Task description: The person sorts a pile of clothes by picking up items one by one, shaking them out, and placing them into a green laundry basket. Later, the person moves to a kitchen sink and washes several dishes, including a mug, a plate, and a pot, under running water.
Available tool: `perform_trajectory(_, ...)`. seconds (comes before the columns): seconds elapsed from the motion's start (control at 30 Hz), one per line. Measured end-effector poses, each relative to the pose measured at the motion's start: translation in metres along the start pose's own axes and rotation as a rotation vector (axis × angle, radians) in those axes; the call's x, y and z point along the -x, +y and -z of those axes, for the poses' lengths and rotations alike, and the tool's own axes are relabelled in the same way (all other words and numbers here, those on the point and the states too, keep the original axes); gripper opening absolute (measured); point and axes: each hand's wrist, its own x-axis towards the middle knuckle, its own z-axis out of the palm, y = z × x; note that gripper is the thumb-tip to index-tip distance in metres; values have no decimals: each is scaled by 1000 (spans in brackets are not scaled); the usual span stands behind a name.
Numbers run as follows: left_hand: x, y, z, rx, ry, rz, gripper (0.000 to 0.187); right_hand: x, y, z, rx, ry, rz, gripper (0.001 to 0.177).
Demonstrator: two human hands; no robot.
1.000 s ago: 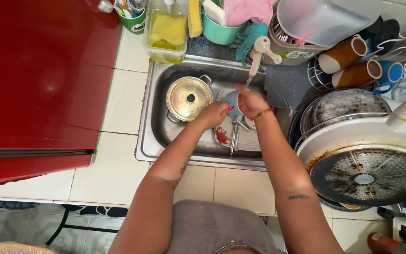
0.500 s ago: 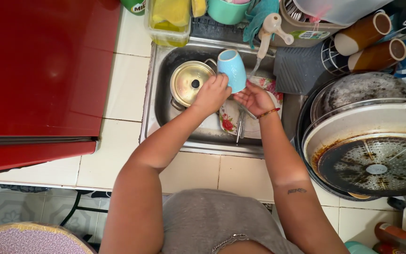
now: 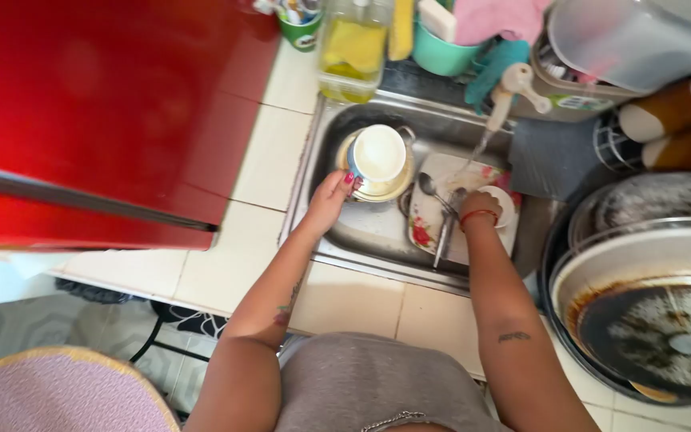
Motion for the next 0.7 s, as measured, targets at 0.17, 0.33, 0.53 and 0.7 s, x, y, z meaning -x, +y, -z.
perform_trajectory(0.17, 25, -9, 34, 51, 94, -13, 34, -3, -11, 23, -34, 225, 150, 31)
perform_trajectory(0.33, 6, -19, 62, 257, 311, 75, 35, -3, -15, 55, -492, 453, 489, 25)
perform_trajectory(0.53, -36, -40, 93, 365, 368, 29, 37, -6, -23, 56, -1246, 269, 551, 22)
perform_trajectory(0.7, -55, -42, 107, 404, 326, 2, 36, -4, -19, 51, -1843, -16, 320, 19)
